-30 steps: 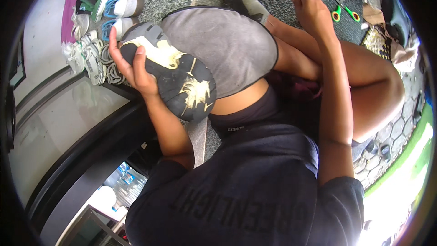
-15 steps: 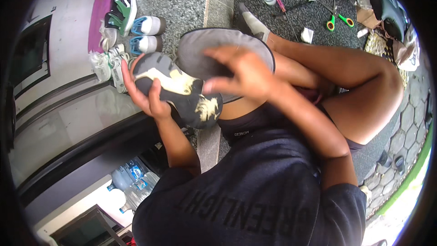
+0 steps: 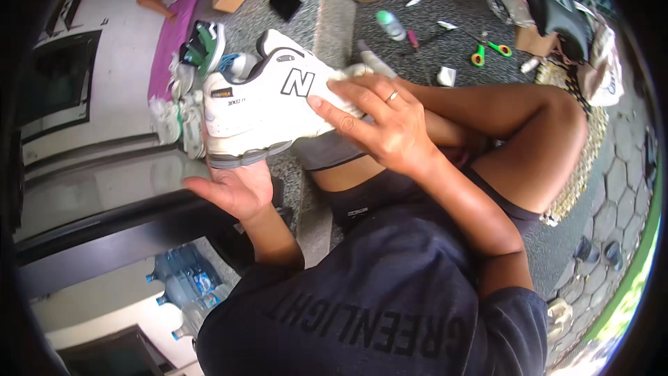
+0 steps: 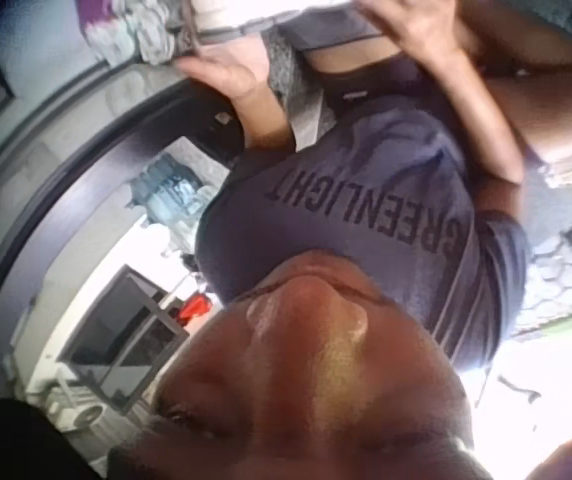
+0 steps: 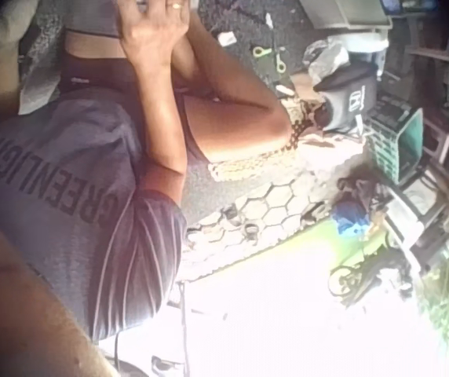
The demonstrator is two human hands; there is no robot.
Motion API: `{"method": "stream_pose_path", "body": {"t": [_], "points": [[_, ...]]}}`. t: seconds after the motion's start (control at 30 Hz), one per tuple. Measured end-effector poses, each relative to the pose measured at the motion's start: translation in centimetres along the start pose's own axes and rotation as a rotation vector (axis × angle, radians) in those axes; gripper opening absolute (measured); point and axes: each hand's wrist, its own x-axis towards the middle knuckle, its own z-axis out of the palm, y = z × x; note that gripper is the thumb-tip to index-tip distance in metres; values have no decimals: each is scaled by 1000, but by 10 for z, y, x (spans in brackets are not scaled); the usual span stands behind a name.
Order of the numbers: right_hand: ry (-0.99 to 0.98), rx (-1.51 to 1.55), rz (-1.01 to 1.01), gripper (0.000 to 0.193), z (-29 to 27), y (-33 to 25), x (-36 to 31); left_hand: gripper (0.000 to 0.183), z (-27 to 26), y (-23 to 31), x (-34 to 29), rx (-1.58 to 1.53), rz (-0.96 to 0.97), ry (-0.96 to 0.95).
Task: Repairing a sneaker sole using glue and a prying tool.
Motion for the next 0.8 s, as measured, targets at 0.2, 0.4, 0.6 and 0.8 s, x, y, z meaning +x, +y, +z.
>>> {"method": "stream_pose_path", "body": {"t": [0.2, 0.4, 0.6, 0.8], "points": [[96, 56, 270, 76, -26, 18, -25, 77, 2, -30, -26, -124, -365, 71], [228, 630, 702, 104, -26, 24, -56, 75, 5, -59, -47, -219, -367, 116], [211, 902, 754, 101, -30, 19, -51, 78, 8, -61, -55, -141, -332, 42], [197, 979, 755, 98, -20, 19, -46, 98, 19, -50, -50, -59, -311, 86]]}}
